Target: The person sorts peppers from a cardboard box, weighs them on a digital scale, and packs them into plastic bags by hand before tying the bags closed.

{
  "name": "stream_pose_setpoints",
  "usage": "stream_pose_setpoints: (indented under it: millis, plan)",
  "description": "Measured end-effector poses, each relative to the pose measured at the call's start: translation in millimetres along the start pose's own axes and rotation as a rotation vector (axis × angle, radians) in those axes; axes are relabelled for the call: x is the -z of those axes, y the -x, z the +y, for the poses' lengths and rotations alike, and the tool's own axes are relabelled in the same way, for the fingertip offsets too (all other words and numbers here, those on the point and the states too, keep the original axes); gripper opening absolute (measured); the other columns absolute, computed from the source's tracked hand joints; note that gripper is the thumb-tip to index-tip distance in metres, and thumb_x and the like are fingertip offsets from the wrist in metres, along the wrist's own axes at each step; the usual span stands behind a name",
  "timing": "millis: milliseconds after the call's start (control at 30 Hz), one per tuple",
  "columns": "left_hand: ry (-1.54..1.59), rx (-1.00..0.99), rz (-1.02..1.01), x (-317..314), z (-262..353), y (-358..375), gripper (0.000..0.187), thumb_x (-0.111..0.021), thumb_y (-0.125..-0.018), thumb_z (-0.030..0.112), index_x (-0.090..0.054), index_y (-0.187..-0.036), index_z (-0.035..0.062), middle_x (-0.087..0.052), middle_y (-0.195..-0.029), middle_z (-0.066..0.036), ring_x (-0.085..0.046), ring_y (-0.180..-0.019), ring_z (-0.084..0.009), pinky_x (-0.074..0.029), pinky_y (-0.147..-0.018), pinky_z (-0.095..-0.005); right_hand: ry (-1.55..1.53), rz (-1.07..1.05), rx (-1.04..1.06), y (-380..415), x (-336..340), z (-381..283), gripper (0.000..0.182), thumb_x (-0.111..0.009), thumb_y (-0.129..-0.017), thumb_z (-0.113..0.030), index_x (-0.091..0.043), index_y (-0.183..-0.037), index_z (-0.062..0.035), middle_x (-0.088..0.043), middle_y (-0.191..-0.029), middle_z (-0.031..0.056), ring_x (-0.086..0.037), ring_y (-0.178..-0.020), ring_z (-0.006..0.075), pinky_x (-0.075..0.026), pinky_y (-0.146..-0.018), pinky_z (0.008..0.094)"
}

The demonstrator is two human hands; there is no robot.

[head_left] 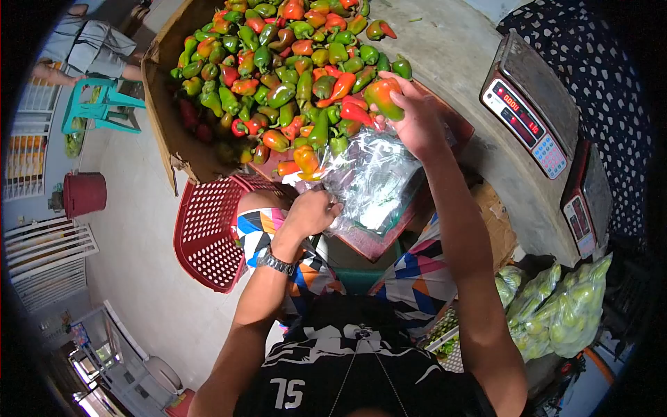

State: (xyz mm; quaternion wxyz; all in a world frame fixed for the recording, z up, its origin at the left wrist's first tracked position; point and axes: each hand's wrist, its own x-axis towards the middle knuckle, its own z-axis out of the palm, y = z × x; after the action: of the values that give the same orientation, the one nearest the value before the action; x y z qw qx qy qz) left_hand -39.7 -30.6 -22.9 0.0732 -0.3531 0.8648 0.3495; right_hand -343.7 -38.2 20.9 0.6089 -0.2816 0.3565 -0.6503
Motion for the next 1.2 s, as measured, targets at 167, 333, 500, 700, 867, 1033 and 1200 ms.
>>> stream_pose_setpoints:
  millis: [167,333,500,700,867,1033,1200]
  plan:
    - [0.006,-0.002,0.017,-4,-5,2,0.031,-0.069,-0.095,0.03,-0.074,-0.094,-0.0007,-0.069,-0.085,-0.028,-0.069,-0.086,-0.046,-0.055,-0.079,-0.0532,-0.074,-0.005,-0.01,4,0,3,0.061,-0.059,-0.101,-0.017,-0.04,-0.157,-0.0026,-0.058,-0.134,0.0129,-0.06,-0.114,0.0248,-0.05,-0.091,0.039]
    - [0.01,0.022,-0.015,0,-1,2,0.031,-0.069,-0.095,0.03,-0.074,-0.095,-0.0005,-0.07,-0.086,-0.028,-0.069,-0.086,-0.0464,-0.055,-0.079,-0.0534,0.014,0.014,-0.011,5,-3,2,0.067,-0.063,-0.095,-0.008,-0.04,-0.158,-0.004,-0.057,-0.139,0.012,-0.059,-0.12,0.0258,-0.05,-0.094,0.0397]
    - [-0.002,0.029,-0.015,1,-1,2,0.03,-0.069,-0.096,0.03,-0.075,-0.097,0.0002,-0.07,-0.088,-0.028,-0.07,-0.088,-0.0462,-0.055,-0.08,-0.0531,0.046,0.029,-0.022,5,-4,2,0.071,-0.064,-0.092,-0.002,-0.04,-0.158,-0.0048,-0.057,-0.142,0.0115,-0.06,-0.122,0.0255,-0.049,-0.097,0.0397]
    - [0.005,0.009,-0.003,-3,-5,1,0.029,-0.07,-0.095,0.029,-0.075,-0.098,0.0001,-0.07,-0.088,-0.028,-0.069,-0.087,-0.0458,-0.054,-0.08,-0.0528,0.076,0.028,-0.007,6,-5,1,0.07,-0.063,-0.092,-0.001,-0.04,-0.158,-0.0037,-0.058,-0.14,0.0109,-0.061,-0.121,0.0246,-0.049,-0.098,0.0392]
    - [0.002,0.001,-0.003,-4,-7,0,0.029,-0.07,-0.095,0.029,-0.075,-0.098,0.0006,-0.07,-0.088,-0.027,-0.069,-0.087,-0.0457,-0.054,-0.079,-0.0528,0.086,0.043,-0.011,4,-2,4,0.066,-0.063,-0.094,-0.002,-0.041,-0.156,-0.003,-0.061,-0.136,0.0107,-0.062,-0.119,0.0235,-0.05,-0.093,0.0381]
    - [-0.003,0.012,-0.018,-4,-7,1,0.03,-0.069,-0.095,0.03,-0.074,-0.097,0.0,-0.07,-0.089,-0.028,-0.069,-0.088,-0.0459,-0.054,-0.079,-0.0532,0.15,0.048,-0.082,5,-2,0,0.058,-0.065,-0.098,-0.006,-0.045,-0.152,-0.0043,-0.062,-0.131,0.0097,-0.064,-0.115,0.0227,-0.05,-0.089,0.0366]
    - [-0.025,0.012,-0.019,-6,-8,0,0.031,-0.07,-0.095,0.031,-0.074,-0.097,0.0003,-0.07,-0.088,-0.027,-0.07,-0.088,-0.0458,-0.054,-0.079,-0.0532,0.148,0.063,-0.111,3,6,9,0.055,-0.067,-0.1,-0.006,-0.046,-0.151,-0.0056,-0.063,-0.132,0.0085,-0.066,-0.113,0.0224,-0.051,-0.09,0.0358]
